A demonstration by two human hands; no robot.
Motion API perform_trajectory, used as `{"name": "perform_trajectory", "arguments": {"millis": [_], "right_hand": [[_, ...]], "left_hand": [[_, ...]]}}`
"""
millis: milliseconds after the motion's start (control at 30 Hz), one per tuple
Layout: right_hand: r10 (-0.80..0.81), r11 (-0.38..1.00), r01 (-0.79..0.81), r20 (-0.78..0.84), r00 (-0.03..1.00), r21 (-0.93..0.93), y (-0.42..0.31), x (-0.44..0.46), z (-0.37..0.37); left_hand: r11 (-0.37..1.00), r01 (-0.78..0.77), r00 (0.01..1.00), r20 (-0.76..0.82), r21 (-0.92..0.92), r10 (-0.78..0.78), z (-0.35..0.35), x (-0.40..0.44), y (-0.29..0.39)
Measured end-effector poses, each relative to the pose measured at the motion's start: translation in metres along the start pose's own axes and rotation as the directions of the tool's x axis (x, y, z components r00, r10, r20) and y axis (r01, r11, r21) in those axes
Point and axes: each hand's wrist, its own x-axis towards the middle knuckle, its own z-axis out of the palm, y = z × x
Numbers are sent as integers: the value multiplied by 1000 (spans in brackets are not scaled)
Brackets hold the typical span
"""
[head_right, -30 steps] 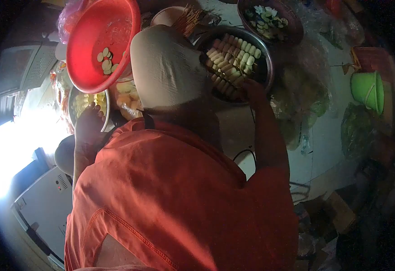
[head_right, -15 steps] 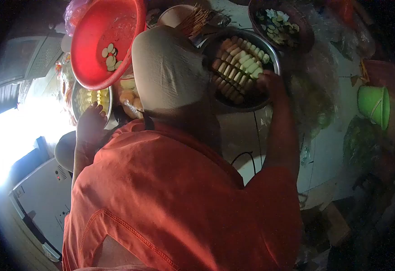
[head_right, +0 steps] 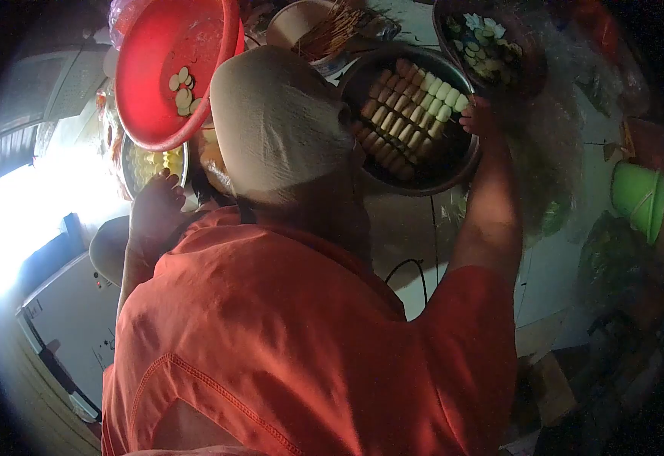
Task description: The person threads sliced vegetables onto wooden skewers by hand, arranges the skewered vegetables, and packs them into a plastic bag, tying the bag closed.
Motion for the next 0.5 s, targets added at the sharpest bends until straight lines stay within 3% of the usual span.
{"name": "perform_trajectory", "arguments": {"millis": [67, 100, 167, 200, 233, 267, 300, 333, 400, 433, 467, 500], "right_hand": [[-78, 996, 80, 65, 995, -30, -2, -13, 2], [-77, 996, 79, 66, 995, -29, -3, -18, 11], [-113, 978, 77, -185, 976, -191, -5, -30, 31], [-115, 978, 79, -184, 976, -194, -5, -33, 32], [-147, 936, 71, -200, 969, -346, -4, -34, 32], [-169, 903, 70, -200, 965, -424, 0, -33, 30], [-191, 864, 68, -200, 961, -500, 0, -37, 31], [-422, 621, 160, -155, 893, -767, 12, -32, 19], [-579, 278, 173, -21, 815, -945, 11, -40, 26], [-547, 261, 152, -16, 837, -954, 5, -53, 32], [-577, -61, 171, 175, 798, -983, 12, -53, 26], [-553, -377, 165, 365, 749, -911, 19, -49, 16]], "left_hand": [[977, -155, 986, 81, 143, 145, -5, 3, -4], [720, -422, 907, 259, 551, 333, -2, 1, 2], [246, -601, 780, 491, 761, 388, 12, -7, 23], [799, -266, 964, 154, 540, 216, 31, -14, 38], [950, -50, 998, 55, 308, 35, 41, -17, 47], [989, 149, 988, -47, 22, -148, 51, -20, 56], [987, 154, 982, -98, -53, -158, 55, -20, 62], [980, 152, 973, -155, -130, -172, 52, -18, 65], [963, 126, 992, 21, -240, -124, 14, 3, 57], [966, 97, 994, -31, -239, -107, 22, -1, 73], [977, 110, 994, 19, -184, -108, 16, 3, 83], [992, -28, 999, -15, 120, 30, 23, 0, 94]]}}
